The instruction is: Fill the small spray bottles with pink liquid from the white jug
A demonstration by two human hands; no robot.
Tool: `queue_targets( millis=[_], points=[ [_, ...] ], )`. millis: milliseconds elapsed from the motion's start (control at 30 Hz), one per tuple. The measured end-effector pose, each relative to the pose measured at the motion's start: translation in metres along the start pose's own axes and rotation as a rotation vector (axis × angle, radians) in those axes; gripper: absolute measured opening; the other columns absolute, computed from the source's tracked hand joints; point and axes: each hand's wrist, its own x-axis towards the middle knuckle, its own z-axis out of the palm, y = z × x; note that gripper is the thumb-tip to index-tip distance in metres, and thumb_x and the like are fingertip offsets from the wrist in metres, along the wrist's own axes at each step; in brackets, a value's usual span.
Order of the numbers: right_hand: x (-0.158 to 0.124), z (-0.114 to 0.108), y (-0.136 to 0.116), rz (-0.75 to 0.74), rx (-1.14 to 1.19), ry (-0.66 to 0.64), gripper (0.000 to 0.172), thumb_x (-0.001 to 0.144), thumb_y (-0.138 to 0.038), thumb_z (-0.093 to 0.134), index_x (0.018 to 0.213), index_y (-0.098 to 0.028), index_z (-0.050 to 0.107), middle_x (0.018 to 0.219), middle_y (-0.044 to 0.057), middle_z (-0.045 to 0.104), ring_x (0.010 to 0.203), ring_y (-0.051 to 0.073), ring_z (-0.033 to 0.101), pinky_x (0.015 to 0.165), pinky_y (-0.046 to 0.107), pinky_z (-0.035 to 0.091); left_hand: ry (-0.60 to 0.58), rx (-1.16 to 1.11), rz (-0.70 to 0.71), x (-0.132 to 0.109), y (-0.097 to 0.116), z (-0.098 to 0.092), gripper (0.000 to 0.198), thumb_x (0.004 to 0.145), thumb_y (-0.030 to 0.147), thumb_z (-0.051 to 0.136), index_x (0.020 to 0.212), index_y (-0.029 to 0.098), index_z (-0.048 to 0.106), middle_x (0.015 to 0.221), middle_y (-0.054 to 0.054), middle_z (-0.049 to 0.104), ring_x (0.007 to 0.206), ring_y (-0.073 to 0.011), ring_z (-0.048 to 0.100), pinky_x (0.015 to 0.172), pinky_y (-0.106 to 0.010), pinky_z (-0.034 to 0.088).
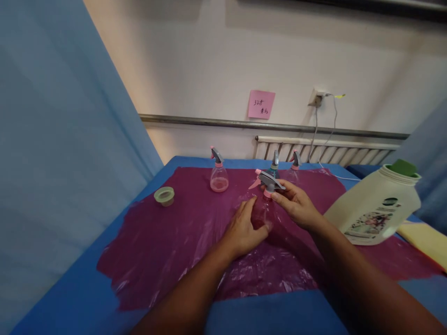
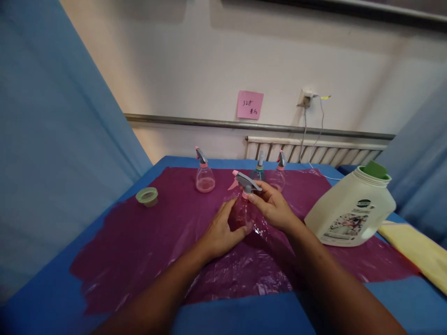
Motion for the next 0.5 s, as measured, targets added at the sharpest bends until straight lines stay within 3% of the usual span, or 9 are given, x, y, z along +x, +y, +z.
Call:
queue_targets(
  millis=[300, 500],
  points=[
    [-0.021, 0.001, 0.014, 0.04, 0.089, 0.057, 0.046, 0.093, -0.056, 0.093, 0.129, -0.03, 0.081, 0.124, 0.008, 0.085, 0.116, 0.027, 0.079, 0.108, 0.043, 0.062, -0.105, -0.073, -0.036, -0.003, 0.003, -0.001, 0.094, 0.089, 0.039, 0.089, 0.173, 0.03, 0.048, 0.169, -0.015, 0.059, 0.158, -0.0395, 0.058, 0.133, -0.06, 0.048],
    [-0.025, 0.002, 0.013, 0.097, 0.124, 0.14, 0.04, 0.086, -0.052, 0.1, 0.115, -0.029, 0.084, 0.114, 0.006, 0.085, 0.104, 0.023, 0.076, 0.097, 0.037, 0.063, -0.126, -0.073, -0.007, -0.003, 0.006, -0.003, 0.087, 0.09, 0.038, 0.086, 0.169, 0.027, 0.05, 0.166, -0.015, 0.06, 0.154, -0.037, 0.06, 0.132, -0.058, 0.049]
  ],
)
